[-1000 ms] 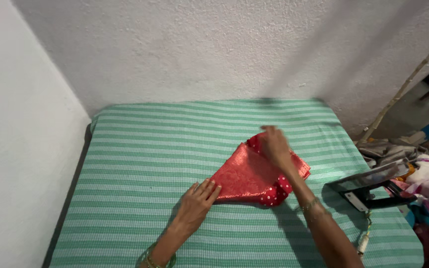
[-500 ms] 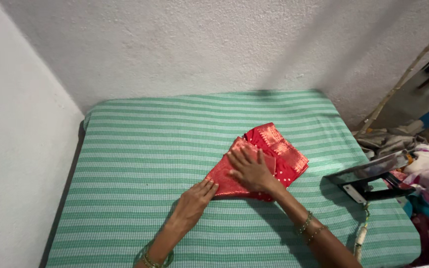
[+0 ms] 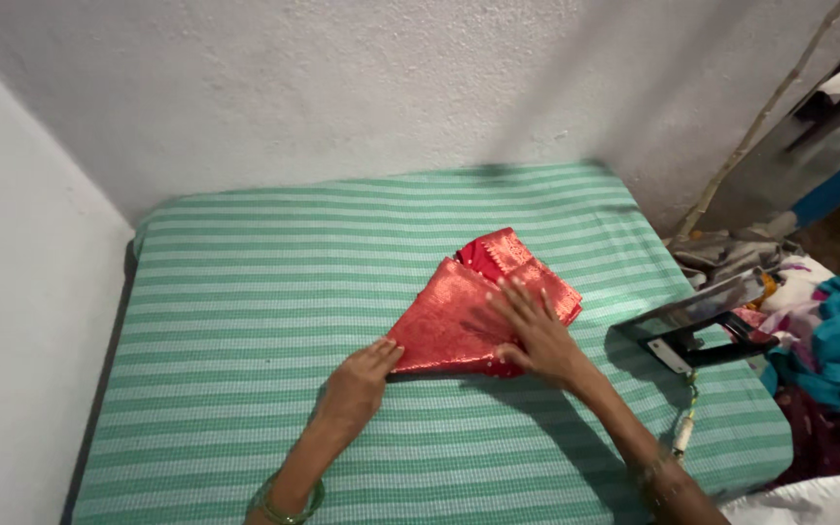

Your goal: The person irons a red and white polka dot garment by hand using an iron on a padded surface, folding the garment between ironing passes and finally placing it onto a pile of other clothes.

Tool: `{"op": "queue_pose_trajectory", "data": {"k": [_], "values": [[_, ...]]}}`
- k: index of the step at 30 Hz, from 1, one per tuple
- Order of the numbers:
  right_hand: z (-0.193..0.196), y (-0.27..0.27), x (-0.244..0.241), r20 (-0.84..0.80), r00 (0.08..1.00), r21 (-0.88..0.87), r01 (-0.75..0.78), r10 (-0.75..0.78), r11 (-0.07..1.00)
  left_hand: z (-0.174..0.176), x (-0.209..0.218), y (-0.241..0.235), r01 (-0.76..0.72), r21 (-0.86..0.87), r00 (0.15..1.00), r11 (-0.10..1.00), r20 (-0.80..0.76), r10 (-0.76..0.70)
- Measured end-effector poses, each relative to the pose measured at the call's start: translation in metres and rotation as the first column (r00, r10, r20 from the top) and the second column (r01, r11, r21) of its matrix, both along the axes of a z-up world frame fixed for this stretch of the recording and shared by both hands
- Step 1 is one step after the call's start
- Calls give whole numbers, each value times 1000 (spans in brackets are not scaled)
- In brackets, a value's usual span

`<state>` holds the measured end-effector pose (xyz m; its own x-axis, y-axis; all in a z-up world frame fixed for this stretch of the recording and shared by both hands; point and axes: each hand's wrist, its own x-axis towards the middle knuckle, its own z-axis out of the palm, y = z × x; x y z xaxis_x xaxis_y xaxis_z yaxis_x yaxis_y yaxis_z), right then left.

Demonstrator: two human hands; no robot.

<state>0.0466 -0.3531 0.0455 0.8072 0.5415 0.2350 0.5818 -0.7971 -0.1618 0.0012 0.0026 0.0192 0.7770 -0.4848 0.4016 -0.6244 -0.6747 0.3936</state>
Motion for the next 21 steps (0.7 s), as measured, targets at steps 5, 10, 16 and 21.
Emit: {"op": "queue_pose_trajectory", "data": {"k": [5,10,16,21], "values": [[6,11,-38,164,979,-133,-95,117,987,8,2,-1,-17,-90,997,996,-74,10],[10,16,-32,21,998,-12,-61,61,998,2,3,-2,-71,-238,993,969,-111,45],[-12,4,-27,-64,989,-13,-132,131,991,-5,7,0,-39,-238,997,970,-71,23],[-8,34,-73,-116,987,-177,89,-110,980,9,7,10,-18,-261,997,965,-79,-2]]}}
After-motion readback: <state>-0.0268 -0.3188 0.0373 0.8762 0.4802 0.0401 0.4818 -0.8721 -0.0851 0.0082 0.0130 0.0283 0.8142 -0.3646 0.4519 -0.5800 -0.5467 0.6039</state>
